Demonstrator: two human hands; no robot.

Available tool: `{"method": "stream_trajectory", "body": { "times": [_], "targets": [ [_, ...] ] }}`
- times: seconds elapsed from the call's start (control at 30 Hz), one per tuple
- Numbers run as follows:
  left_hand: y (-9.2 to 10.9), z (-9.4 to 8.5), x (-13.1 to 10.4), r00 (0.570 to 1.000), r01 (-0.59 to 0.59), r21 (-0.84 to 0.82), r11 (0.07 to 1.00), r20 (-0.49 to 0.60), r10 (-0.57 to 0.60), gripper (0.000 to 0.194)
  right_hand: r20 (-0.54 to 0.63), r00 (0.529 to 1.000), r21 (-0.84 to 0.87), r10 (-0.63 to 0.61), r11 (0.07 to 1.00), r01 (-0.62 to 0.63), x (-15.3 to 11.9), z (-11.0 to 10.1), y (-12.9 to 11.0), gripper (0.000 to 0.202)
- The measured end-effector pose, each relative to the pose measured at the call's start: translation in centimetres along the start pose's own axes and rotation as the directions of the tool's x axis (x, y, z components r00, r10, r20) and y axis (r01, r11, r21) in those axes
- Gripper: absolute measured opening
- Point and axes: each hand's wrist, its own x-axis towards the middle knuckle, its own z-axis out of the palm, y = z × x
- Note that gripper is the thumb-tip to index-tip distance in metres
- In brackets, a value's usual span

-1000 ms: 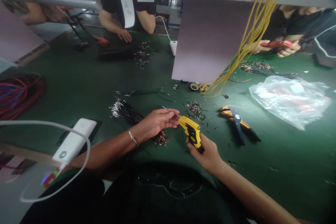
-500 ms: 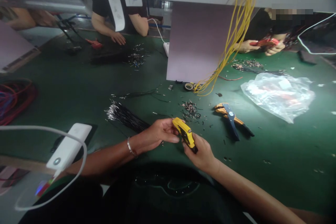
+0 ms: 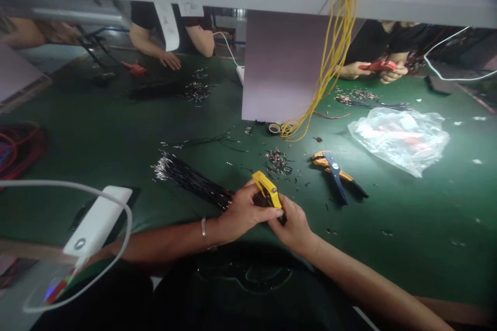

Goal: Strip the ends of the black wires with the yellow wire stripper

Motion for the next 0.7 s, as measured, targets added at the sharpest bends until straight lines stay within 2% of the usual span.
{"method": "stream_trajectory", "body": {
  "times": [0.17,0.27,0.5,0.7],
  "targets": [
    [-1.3,0.3,0.3,0.98,-0.163,0.264,0.95,-0.07,0.188,0.034,0.014,1.0,0.032,-0.013,0.999,0.012,0.2,-0.2,0.0,0.033],
    [-1.7,0.5,0.5,0.96,-0.214,0.394,0.894,-0.085,0.268,0.029,0.024,1.0,0.047,-0.01,0.999,0.009,0.3,-0.3,0.0,0.035],
    [-1.1,0.8,0.5,0.943,-0.239,0.487,0.84,-0.09,0.32,0.022,0.036,0.998,0.038,0.049,0.998,-0.051,0.1,-0.3,0.0,0.03],
    [-1.2,1.0,0.5,0.937,-0.242,0.517,0.821,-0.095,0.335,0.019,0.114,0.988,0.082,0.107,0.99,-0.117,0.3,-0.7,0.2,0.026]
  ]
}}
